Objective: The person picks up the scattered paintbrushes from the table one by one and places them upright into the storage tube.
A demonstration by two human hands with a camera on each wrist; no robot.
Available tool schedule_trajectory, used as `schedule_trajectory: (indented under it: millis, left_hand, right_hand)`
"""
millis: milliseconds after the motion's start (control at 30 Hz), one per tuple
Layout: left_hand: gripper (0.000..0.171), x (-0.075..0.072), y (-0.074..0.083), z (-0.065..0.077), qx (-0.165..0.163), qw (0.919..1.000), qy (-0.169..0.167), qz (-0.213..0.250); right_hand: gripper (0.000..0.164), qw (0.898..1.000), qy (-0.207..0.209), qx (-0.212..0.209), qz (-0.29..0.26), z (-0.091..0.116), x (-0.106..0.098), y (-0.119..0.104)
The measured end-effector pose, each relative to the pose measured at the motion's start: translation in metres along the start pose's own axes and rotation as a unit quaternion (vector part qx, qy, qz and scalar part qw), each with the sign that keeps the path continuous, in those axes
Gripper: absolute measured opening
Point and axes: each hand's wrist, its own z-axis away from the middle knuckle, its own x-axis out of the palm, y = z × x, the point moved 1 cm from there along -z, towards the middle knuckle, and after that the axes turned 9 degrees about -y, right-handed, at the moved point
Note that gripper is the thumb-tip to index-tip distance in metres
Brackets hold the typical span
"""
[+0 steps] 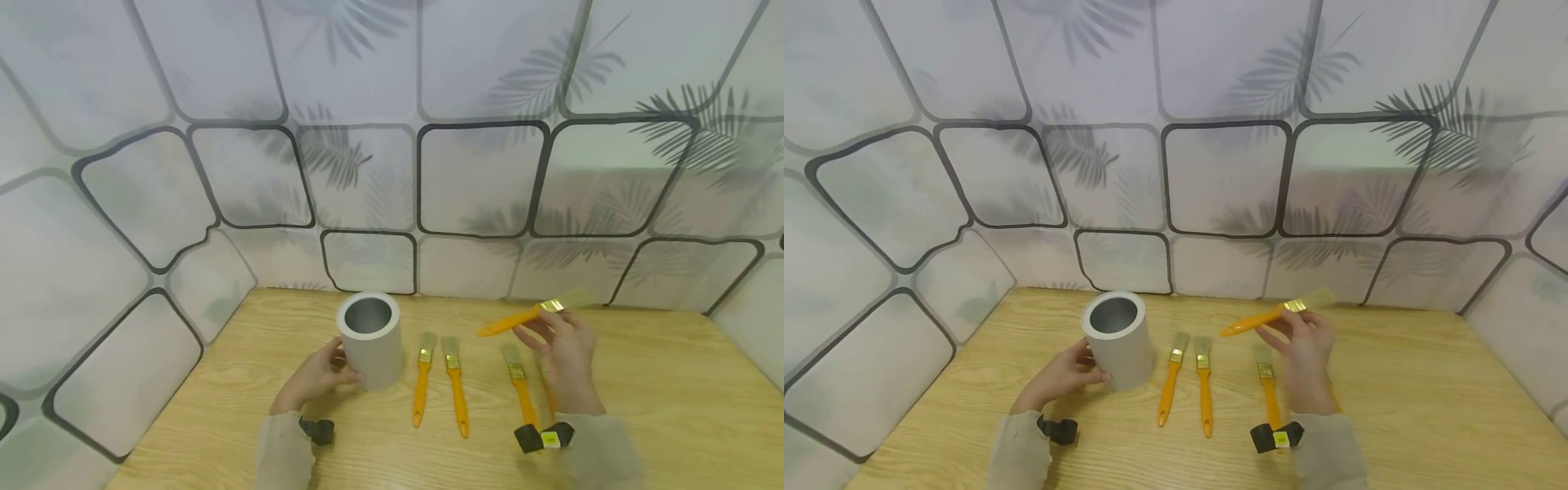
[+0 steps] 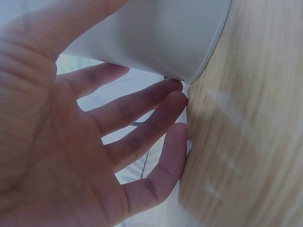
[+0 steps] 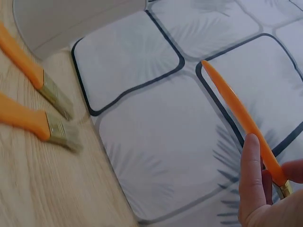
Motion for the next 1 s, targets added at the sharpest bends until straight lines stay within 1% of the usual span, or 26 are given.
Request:
schedule_trajectory:
  millis: [167, 300, 400, 633, 767, 900, 1000]
  left_hand:
    - [0.085, 0.0, 0.0, 0.001, 0.0, 1.0, -0.002, 0.002]
    - [0.088, 0.001, -0.002, 0.0, -0.001, 1.0, -0.001, 0.001]
    - [0.089, 0.002, -0.003, -0.001, -0.006, 1.0, 0.005, 0.001]
    - [0.089, 0.002, -0.003, -0.002, -0.004, 1.0, 0.004, -0.002]
    - [0.09, 0.001, -0.004, -0.001, -0.004, 1.0, 0.003, -0.001]
    - [0.09, 0.001, -0.005, -0.002, -0.012, 0.9999, 0.009, 0.002]
    - [0.089, 0.001, -0.005, -0.002, -0.012, 0.9999, 0.011, 0.001]
  right_hand:
    - [0.029, 1.0, 0.007, 0.006, 0.004, -0.001, 0.011, 0.01]
    - [0.026, 1.0, 0.008, 0.01, 0.016, -0.002, 0.018, 0.018]
    - [0.026, 1.0, -0.002, 0.013, 0.024, -0.003, 0.024, 0.023]
    - [0.028, 1.0, -0.021, 0.006, 0.012, -0.003, 0.037, 0.036]
    - [0.024, 0.999, -0.035, 0.012, 0.007, -0.005, 0.049, 0.042]
    - [0.025, 0.999, -0.035, 0.008, 0.004, -0.007, 0.062, 0.048]
    - [0.02, 0.999, -0.032, 0.003, 0.005, -0.007, 0.07, 0.052]
